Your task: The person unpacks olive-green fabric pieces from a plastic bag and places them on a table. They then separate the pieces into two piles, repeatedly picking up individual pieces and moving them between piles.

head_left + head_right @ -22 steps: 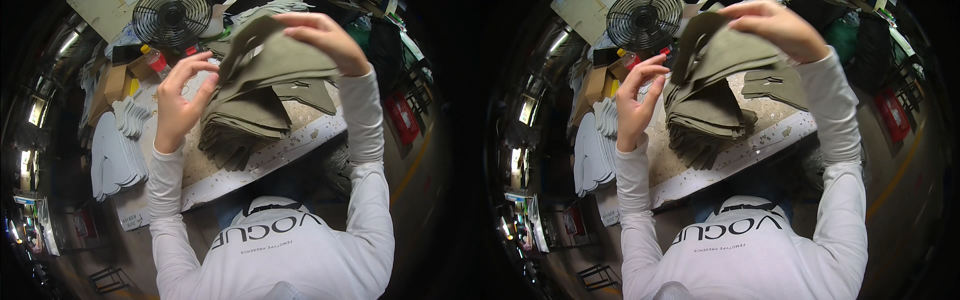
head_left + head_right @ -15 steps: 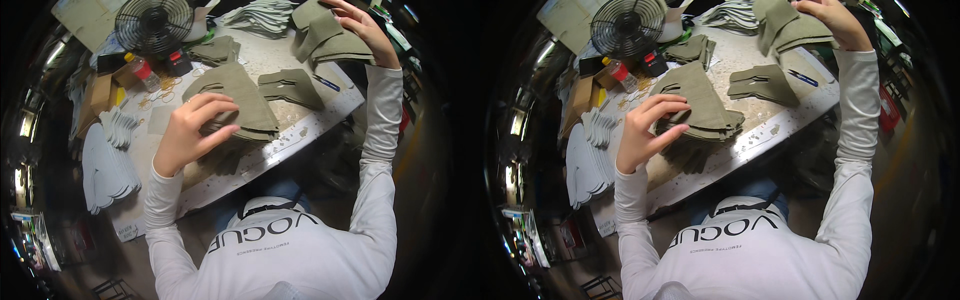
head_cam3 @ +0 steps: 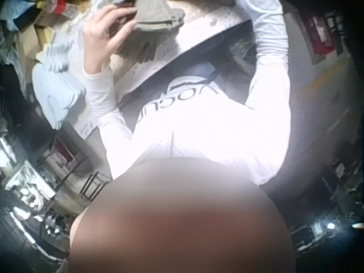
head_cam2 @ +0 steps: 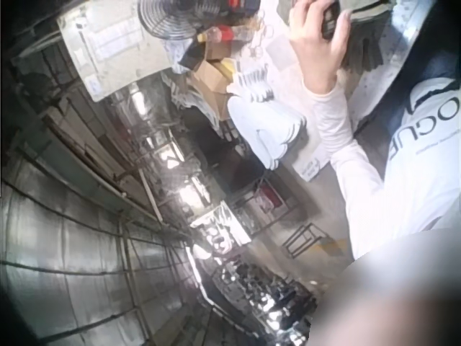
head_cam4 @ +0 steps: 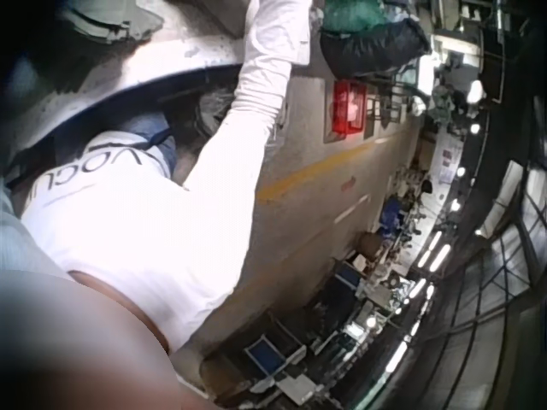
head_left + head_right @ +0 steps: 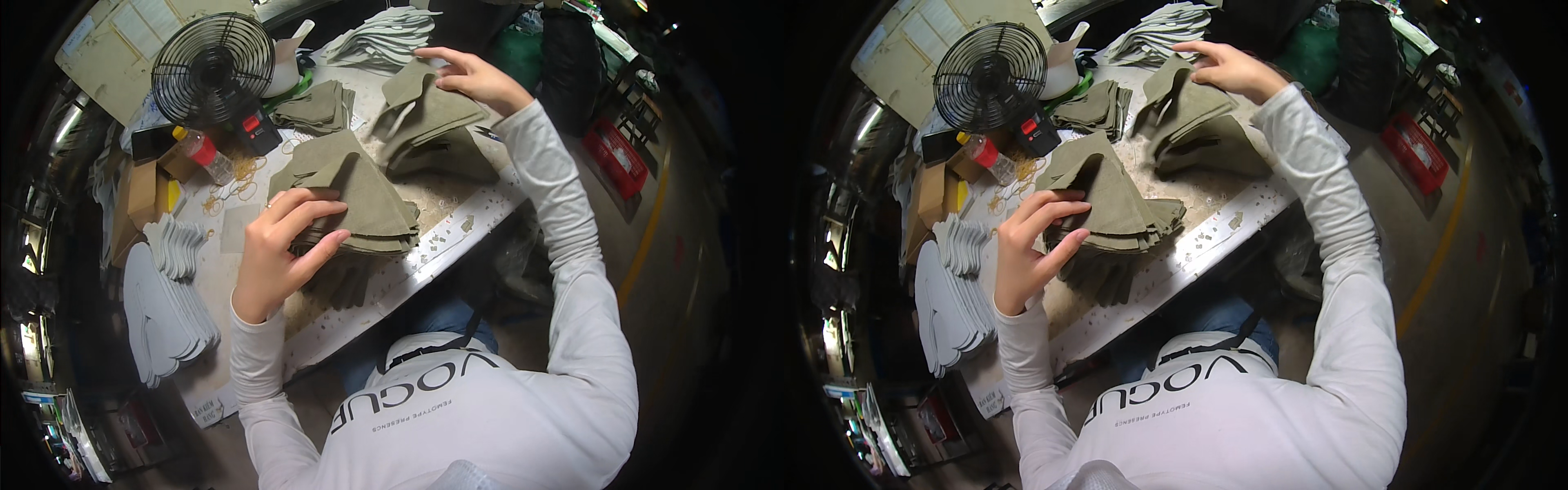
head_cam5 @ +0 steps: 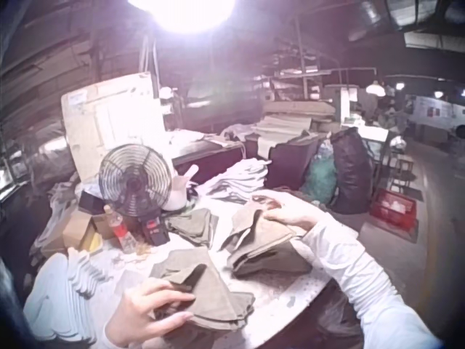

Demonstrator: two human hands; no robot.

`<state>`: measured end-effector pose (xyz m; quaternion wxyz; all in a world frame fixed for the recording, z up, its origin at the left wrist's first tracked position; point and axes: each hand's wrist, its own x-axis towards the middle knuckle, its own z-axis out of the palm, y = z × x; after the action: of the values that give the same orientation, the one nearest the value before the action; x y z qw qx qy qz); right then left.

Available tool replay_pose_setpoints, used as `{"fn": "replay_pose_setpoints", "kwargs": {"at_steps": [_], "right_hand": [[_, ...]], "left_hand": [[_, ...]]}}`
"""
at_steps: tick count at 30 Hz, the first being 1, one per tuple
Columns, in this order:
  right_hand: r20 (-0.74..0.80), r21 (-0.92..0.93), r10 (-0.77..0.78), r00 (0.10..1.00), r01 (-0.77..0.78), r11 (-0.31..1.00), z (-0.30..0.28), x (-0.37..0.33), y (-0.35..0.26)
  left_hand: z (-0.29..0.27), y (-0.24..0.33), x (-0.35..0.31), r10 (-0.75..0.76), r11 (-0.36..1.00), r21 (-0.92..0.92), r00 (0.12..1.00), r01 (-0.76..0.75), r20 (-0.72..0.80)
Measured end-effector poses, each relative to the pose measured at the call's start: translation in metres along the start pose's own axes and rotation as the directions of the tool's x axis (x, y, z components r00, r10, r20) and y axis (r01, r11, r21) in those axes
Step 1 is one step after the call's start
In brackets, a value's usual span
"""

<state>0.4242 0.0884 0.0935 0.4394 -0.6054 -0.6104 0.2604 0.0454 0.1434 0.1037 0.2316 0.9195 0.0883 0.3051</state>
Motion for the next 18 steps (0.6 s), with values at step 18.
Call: {"fn": "replay_pose_setpoints", "kwargs": {"at_steps": [18], "right_hand": [[-0.276, 0.231, 0.341, 0.899, -0.282, 0.931, 0.044, -0.096, 0.125]], "left_hand": [[0.006, -0.003, 0.005, -0.06, 0.995, 0.075, 0.993, 0.068, -0.105]]}}
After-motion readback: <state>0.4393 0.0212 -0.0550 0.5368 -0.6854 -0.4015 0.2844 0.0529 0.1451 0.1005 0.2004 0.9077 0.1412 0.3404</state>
